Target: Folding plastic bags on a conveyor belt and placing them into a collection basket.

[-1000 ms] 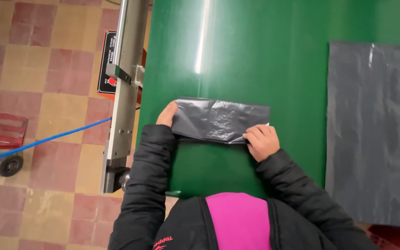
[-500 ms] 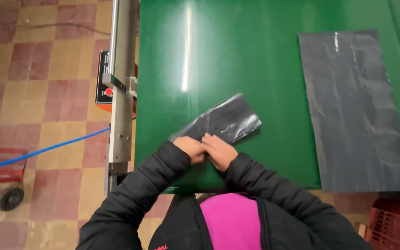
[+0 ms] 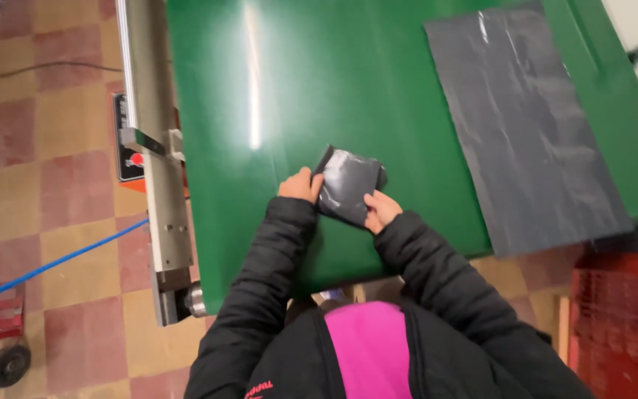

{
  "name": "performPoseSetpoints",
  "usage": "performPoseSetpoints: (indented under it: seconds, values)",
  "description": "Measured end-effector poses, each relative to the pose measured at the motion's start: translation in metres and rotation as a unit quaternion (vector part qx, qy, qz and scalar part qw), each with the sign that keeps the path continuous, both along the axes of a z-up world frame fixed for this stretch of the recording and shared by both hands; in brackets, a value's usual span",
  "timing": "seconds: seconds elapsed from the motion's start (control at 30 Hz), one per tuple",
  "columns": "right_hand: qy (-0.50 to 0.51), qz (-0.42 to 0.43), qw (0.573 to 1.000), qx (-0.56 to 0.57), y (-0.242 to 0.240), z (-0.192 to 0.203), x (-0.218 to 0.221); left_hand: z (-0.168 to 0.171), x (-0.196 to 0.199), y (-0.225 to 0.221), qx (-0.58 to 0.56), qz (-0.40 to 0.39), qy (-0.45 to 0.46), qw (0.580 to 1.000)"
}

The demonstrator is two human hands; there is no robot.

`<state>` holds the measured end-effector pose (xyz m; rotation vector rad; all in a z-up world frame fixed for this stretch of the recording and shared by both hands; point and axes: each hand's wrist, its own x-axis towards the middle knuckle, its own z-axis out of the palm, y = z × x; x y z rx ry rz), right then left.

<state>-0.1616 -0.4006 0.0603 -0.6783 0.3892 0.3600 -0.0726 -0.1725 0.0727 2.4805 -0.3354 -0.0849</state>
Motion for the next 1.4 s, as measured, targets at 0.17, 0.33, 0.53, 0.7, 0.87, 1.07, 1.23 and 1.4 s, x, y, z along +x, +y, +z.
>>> performPoseSetpoints:
  seconds: [0.17,0.33,0.53,0.7,0.87,1.07,1.23,1.4]
  values:
    - [-0.038,-0.015,0.982,-0.185,-0.083,0.026,-0.042,0.018,0.003,-0.017,0.054,0.069,0.013,0.996]
    - [-0.177,-0.209,0.557,-0.784,-0.264,0.117,-0.109,0.124,-0.045,-0.051,0.082,0.131,0.011,0.988]
    - [0.141,-0.125,0.357,-0.915,-0.448,0.038,-0.135,0.168,-0.121,-0.197,0.044,-0.156,-0.173,0.972]
    - [0.294,0.046,0.487,-0.821,-0.473,0.041,-0.128,0.097,-0.179,-0.303,-0.009,-0.375,-0.270,0.887]
    - [0.184,0.116,0.479,-0.850,-0.489,0.017,-0.147,0.054,-0.181,-0.337,0.096,-0.325,-0.366,0.867]
    - [0.099,0.041,0.596,-0.795,-0.498,0.002,-0.171,0.063,-0.160,-0.321,0.087,-0.443,-0.174,0.875]
    - [-0.017,0.124,0.807,-0.578,-0.510,0.086,-0.182,0.180,-0.127,-0.281,-0.068,-0.486,0.066,0.869]
    - [-0.145,0.215,0.881,-0.396,-0.492,0.164,-0.142,0.198,-0.096,-0.253,-0.372,-0.280,0.298,0.834]
